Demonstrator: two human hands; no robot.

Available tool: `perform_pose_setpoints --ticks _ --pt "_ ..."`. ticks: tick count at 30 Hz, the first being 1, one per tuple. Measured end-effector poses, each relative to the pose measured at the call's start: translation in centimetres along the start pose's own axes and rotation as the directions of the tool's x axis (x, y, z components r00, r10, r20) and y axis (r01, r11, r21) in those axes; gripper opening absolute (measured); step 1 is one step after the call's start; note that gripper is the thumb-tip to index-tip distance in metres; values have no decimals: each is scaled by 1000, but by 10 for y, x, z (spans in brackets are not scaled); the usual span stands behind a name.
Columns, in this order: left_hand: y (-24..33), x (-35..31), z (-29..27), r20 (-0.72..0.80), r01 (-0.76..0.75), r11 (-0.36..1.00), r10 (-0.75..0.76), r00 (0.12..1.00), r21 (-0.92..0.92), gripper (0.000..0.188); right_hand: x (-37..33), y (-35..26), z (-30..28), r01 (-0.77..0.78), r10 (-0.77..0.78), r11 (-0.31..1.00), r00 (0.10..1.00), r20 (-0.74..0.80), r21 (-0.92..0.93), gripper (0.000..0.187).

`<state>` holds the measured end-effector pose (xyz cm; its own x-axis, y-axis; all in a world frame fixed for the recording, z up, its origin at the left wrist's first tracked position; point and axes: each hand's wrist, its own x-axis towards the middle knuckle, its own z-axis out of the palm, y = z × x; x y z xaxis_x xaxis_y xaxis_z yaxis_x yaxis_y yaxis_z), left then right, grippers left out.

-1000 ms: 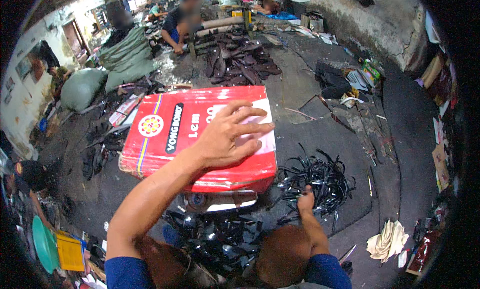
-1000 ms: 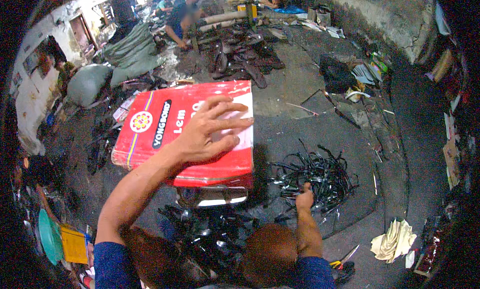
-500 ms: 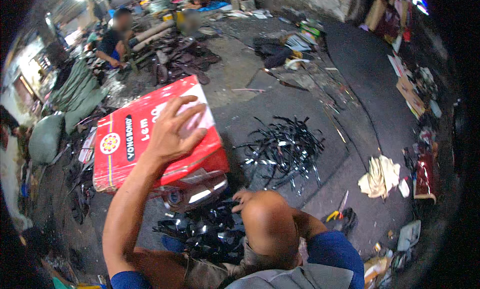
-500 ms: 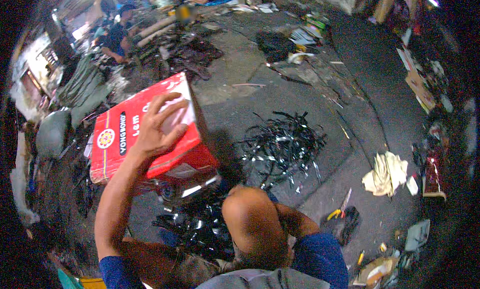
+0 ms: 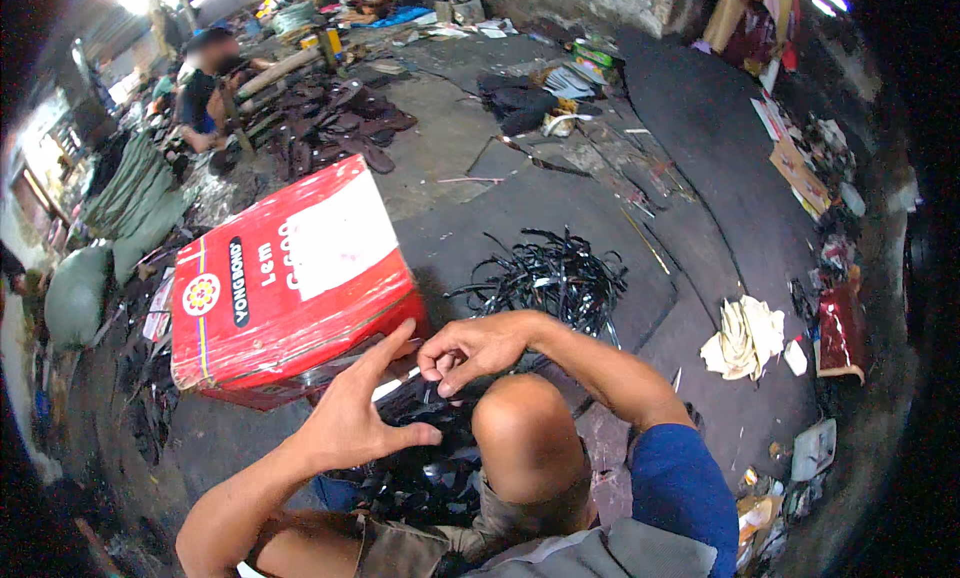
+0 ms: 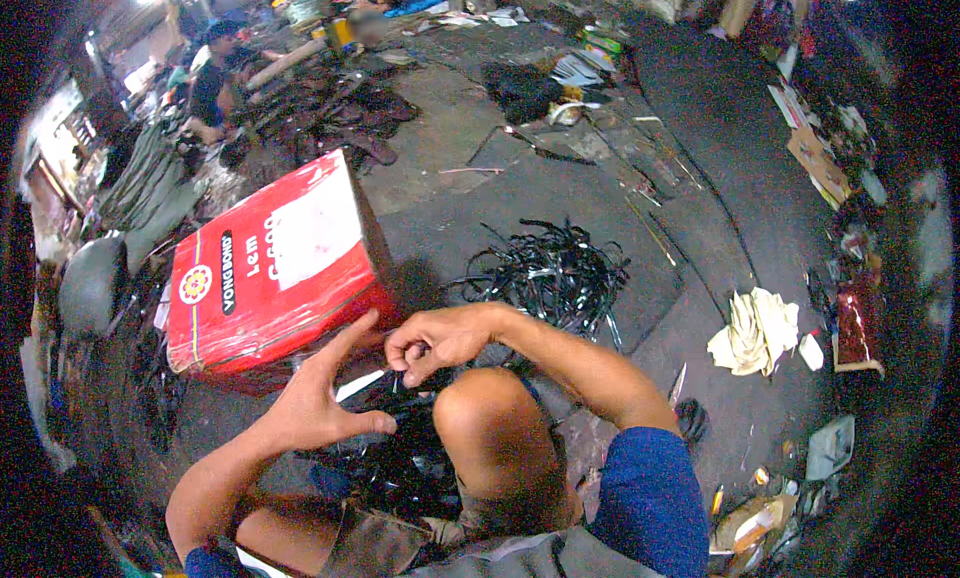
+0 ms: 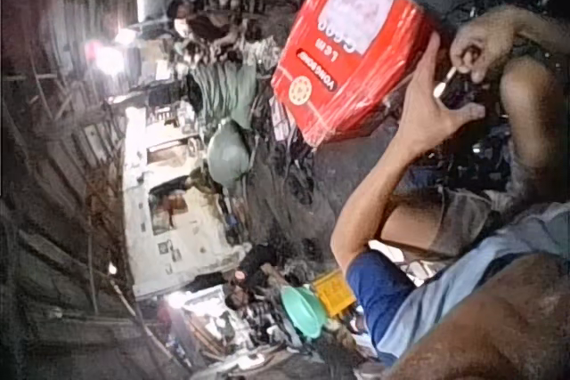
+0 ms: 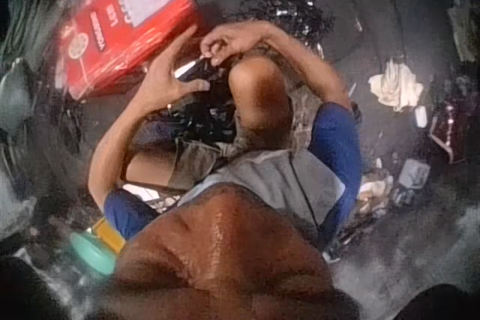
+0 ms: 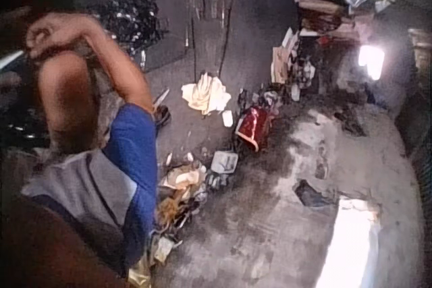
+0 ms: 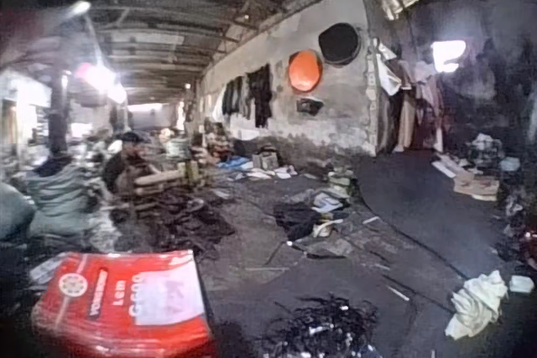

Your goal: The person repeatedly cuts short lengths from a black strap using a small blade, placing the cut pieces into a pile on the floor. The person works while seated on the floor in a cluttered workshop.

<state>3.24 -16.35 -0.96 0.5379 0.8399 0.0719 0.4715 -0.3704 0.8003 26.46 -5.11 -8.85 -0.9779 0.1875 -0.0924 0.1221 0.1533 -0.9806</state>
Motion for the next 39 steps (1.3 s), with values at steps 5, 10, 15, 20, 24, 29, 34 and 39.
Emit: perform_pose_setpoints --ticks 5,10,15,20,24,29,34,39 --pt "9 -3 -1 -88 21 783 -96 991 -622 68 4 -134 4 -71 70 996 997 14 45 21" --pt "11 -30 -58 -98 131 797 -232 968 -590 11 9 -160 -18 -35 -22 978 964 -266 -207 25" --pt "6 -82 -125 -107 283 654 -489 866 -701 23 21 -173 -42 -40 -22 974 964 -266 -225 35" --pt "-5 -109 -171 -281 260 933 -326 903 -249 49 43 -154 -64 197 -350 871 892 -286 -450 27" --pt "-55 -151 -222 -442 337 911 -410 798 -239 11 45 -156 -81 -85 -46 962 885 -464 -259 17" --pt "-109 -179 -270 -511 639 764 -585 630 -88 17 61 -139 -91 -250 14 890 851 -525 -381 17" --pt "-92 -78 -221 -865 819 289 78 495 495 47 72 -129 -84 -438 -148 605 759 -634 -665 29" --pt "-81 69 -112 -563 -41 956 206 800 290 56 78 -134 -69 -410 -239 641 696 -677 -648 30"
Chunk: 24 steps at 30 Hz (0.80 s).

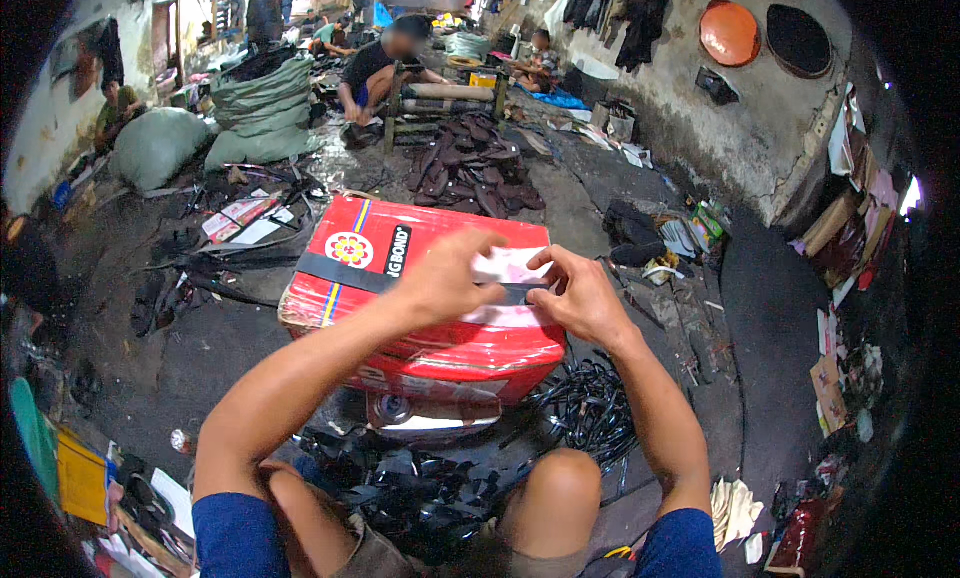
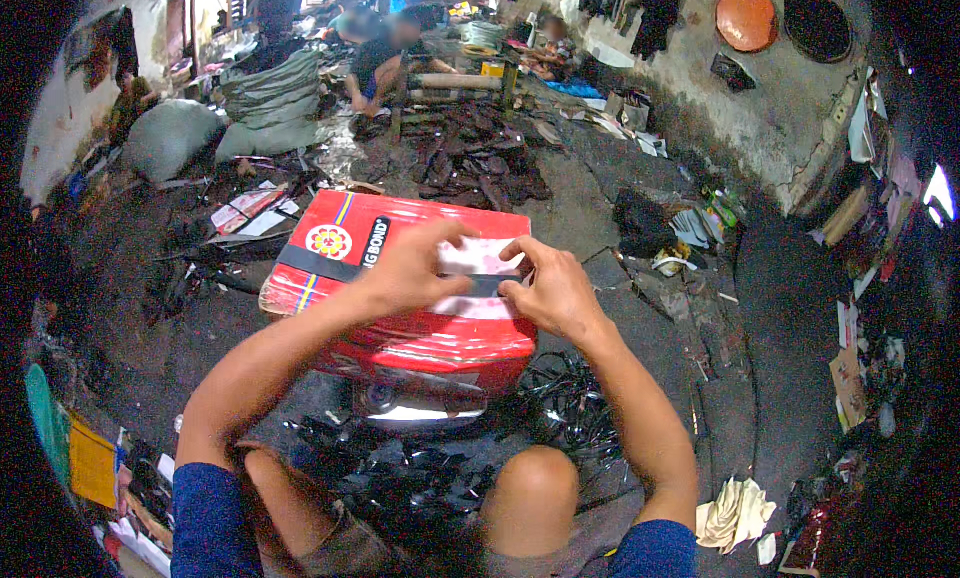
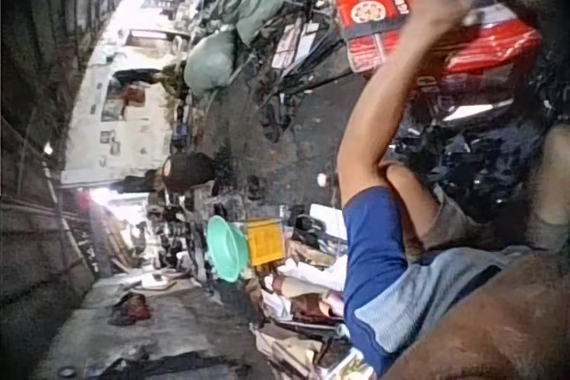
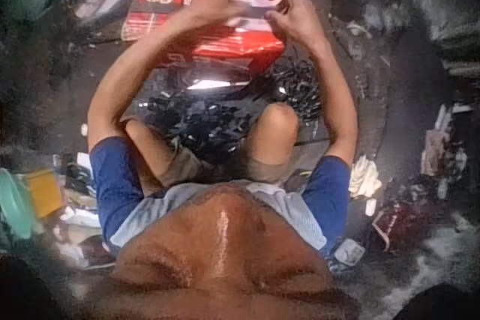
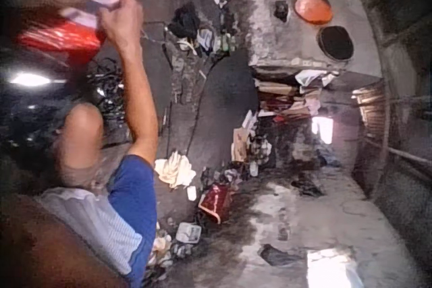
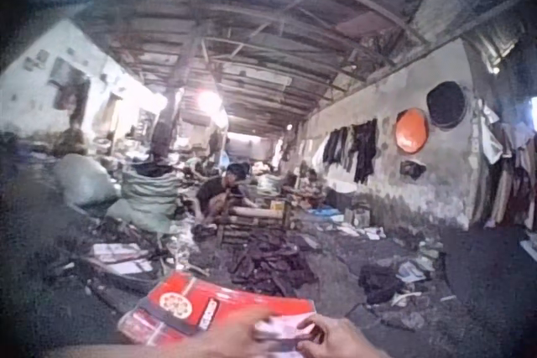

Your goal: The person repeatedly cuts short lengths from a black strap using a small blade, placing the cut pieces into a pile on the floor. The person works while seated on the floor in a cluttered workshop.

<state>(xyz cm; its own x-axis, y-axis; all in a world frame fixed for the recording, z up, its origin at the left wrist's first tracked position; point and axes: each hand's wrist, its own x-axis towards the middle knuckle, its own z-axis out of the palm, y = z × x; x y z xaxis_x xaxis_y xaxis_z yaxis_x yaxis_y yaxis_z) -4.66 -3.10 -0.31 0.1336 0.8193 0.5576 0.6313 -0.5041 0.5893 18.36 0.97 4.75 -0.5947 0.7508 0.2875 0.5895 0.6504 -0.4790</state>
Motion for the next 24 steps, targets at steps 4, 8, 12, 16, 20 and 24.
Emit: perform_pose_setpoints --ticks 4,8,12,16,20,24 --pt "18 5 43 51 14 988 -6 999 -151 37 -11 4 0 19 -20 1000 999 -45 -16 22" --pt "22 1 50 -27 25 985 -30 999 -168 25 -19 11 -1 117 -134 982 985 -108 -150 17" --pt "22 0 50 -40 5 990 -11 999 -137 21 -26 15 -5 149 -174 974 975 -137 -172 18" --pt "20 -1 48 -21 26 988 -29 999 -153 20 -26 25 -3 215 -233 968 961 -148 -126 19" --pt "21 3 44 52 113 966 -104 993 -234 21 -24 37 -5 250 -246 968 959 -141 9 16" --pt "14 4 47 19 59 966 -56 998 -254 23 -21 39 -9 157 -151 977 987 -49 146 20"
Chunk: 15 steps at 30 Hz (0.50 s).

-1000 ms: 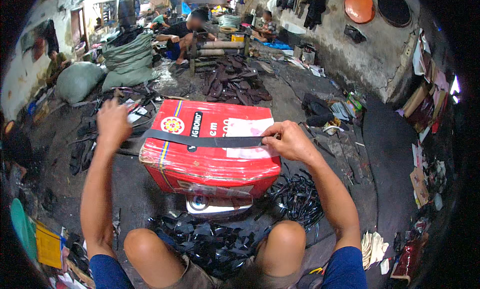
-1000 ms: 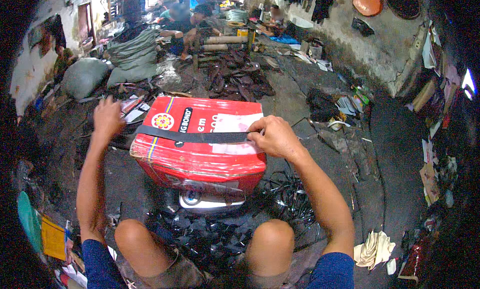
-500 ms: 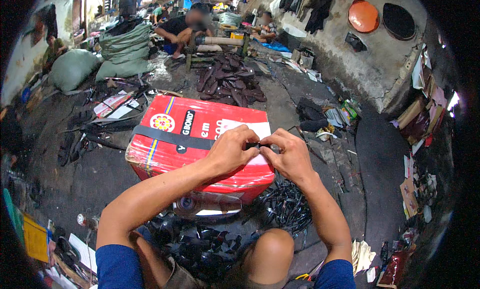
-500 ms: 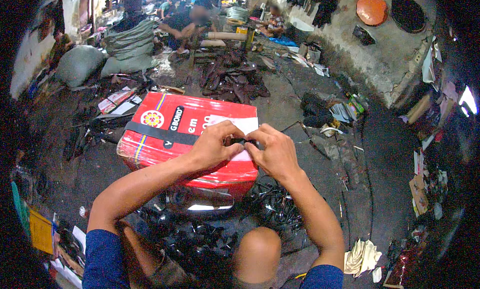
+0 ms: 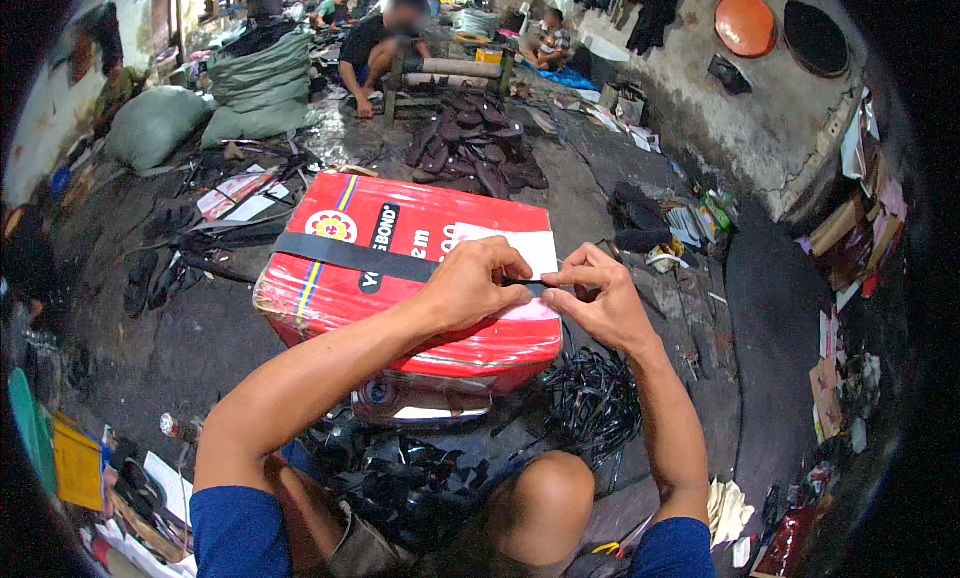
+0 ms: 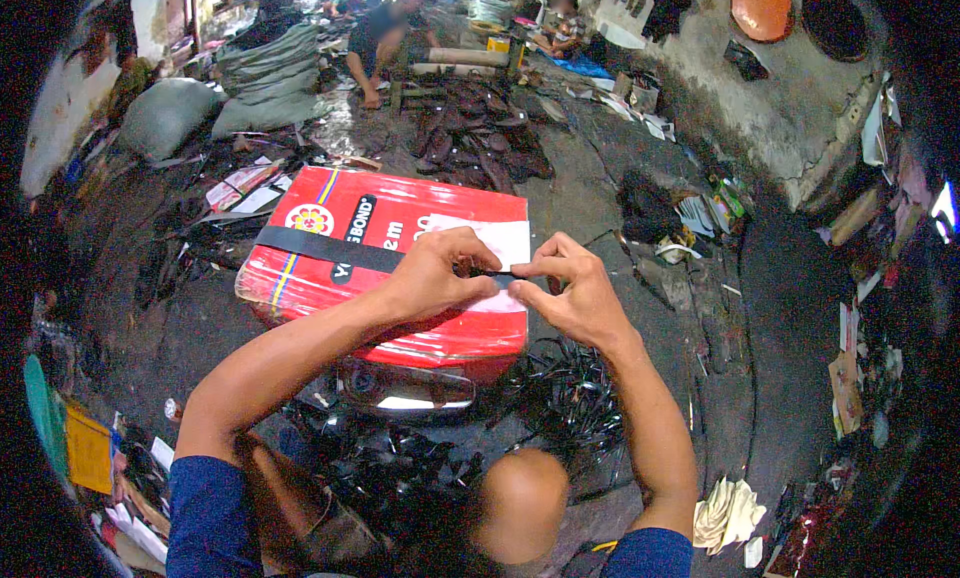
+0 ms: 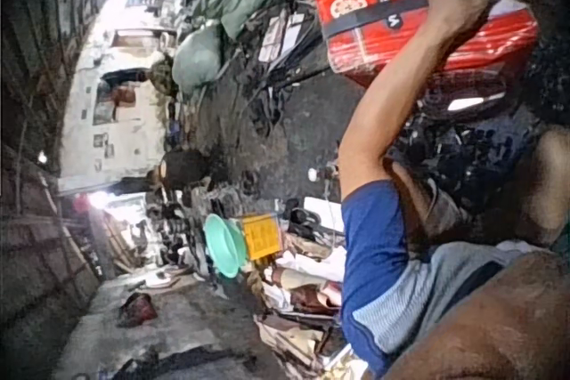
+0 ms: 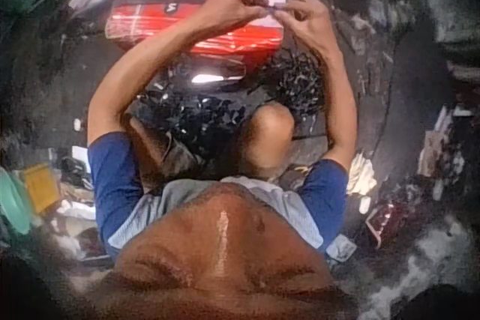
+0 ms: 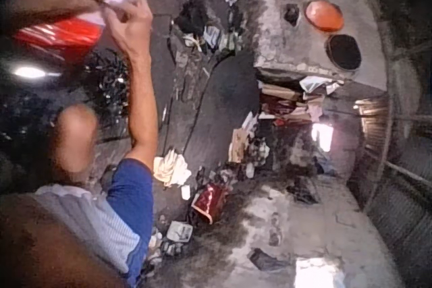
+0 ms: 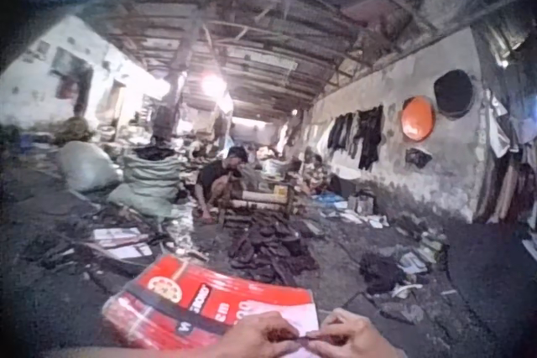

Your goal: The person repeatedly cuts short lengths from a black strap using a small blade, placing the cut pieces into a pile on the floor. The person works while seated on the floor in a cluttered workshop.

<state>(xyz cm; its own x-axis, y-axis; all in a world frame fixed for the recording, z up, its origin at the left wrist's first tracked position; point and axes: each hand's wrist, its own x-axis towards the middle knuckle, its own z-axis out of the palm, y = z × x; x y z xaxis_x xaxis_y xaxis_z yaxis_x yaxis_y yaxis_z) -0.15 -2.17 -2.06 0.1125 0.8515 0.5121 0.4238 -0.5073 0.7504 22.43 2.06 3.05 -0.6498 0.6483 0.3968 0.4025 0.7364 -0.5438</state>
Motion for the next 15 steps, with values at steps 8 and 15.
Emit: perform_pose_setpoints --ticks 8,15 --pt "2 -2 2 1 -55 996 55 998 68 16 -2 -2 6 -22 17 999 995 -100 -43 18" --pt "-6 1 6 -41 -75 985 82 996 154 12 -5 13 37 -345 462 738 885 -61 580 17"
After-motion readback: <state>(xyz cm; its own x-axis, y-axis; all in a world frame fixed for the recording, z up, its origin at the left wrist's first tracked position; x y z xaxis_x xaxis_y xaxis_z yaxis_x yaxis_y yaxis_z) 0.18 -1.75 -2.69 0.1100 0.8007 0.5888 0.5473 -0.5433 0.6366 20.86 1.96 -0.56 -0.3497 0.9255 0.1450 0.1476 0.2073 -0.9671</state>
